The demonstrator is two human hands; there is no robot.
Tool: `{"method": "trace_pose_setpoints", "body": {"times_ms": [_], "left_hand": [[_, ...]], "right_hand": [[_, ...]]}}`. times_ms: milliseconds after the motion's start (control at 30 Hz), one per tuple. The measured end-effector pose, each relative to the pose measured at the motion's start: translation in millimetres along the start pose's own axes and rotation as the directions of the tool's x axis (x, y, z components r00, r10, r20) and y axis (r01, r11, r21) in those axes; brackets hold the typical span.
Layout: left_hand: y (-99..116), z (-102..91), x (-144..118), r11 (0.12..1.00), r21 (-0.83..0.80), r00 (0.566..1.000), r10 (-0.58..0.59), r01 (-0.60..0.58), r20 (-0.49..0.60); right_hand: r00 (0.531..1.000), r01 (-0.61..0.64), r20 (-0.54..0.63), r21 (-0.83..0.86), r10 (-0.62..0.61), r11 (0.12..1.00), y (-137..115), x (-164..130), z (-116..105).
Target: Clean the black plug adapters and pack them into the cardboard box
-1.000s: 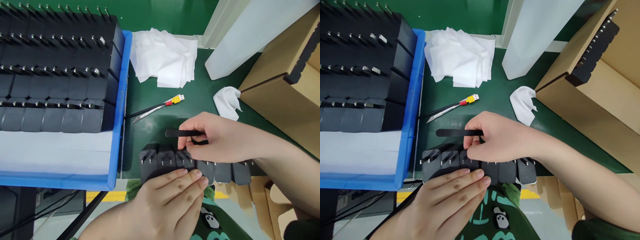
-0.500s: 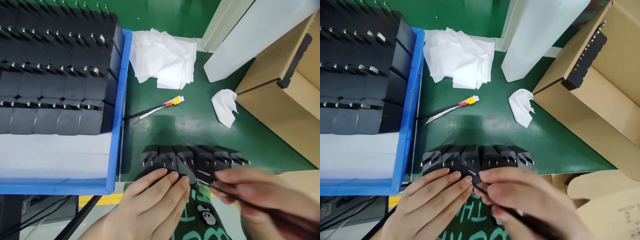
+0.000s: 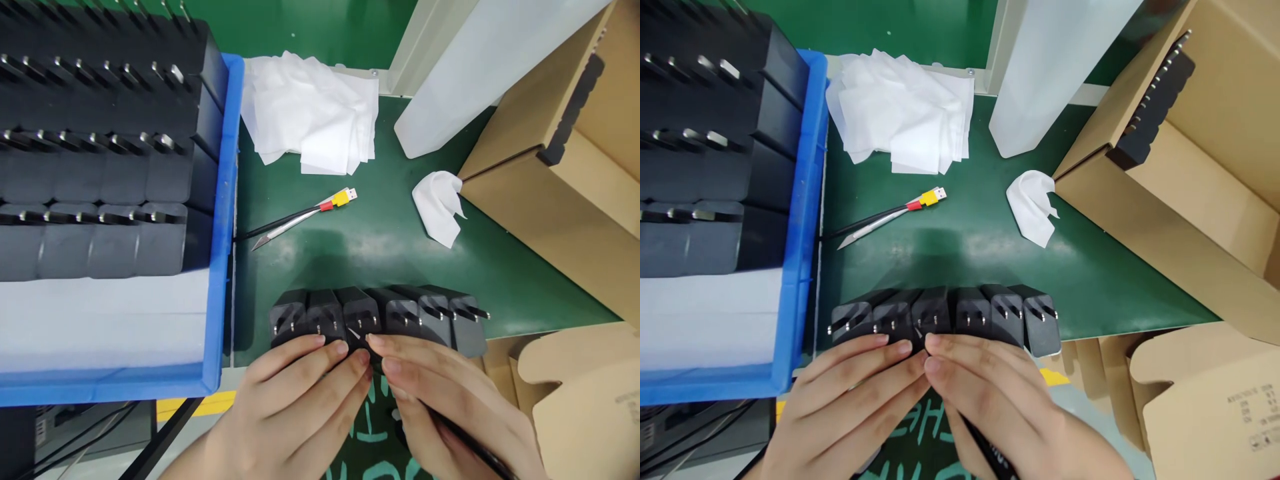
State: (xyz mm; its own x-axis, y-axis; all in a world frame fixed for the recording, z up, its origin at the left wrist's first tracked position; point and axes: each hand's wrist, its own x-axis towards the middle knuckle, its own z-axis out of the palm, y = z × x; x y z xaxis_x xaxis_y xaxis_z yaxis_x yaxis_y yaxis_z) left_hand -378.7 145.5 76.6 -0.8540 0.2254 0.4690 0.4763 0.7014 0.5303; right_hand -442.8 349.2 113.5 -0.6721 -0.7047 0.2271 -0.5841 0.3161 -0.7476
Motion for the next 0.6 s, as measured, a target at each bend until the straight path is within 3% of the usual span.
{"method": "trace_pose_setpoints", "body": {"times_ms": [133, 600], "left_hand": [[-0.2, 2.4, -3.4, 0.998, -0.068, 0.998, 0.012, -0.016, -0.063], [0.0, 2.0, -1.4, 0.997, -0.075, 0.998, 0.002, -0.007, -0.060]], "right_hand": [[1.000, -0.022, -0.007, 0.001, 0.022, 1.000, -1.1, 3.7, 1.1], [0.999, -0.004, -0.046, 0.002, 0.004, 1.000, 0.2, 3.7, 4.1]]}}
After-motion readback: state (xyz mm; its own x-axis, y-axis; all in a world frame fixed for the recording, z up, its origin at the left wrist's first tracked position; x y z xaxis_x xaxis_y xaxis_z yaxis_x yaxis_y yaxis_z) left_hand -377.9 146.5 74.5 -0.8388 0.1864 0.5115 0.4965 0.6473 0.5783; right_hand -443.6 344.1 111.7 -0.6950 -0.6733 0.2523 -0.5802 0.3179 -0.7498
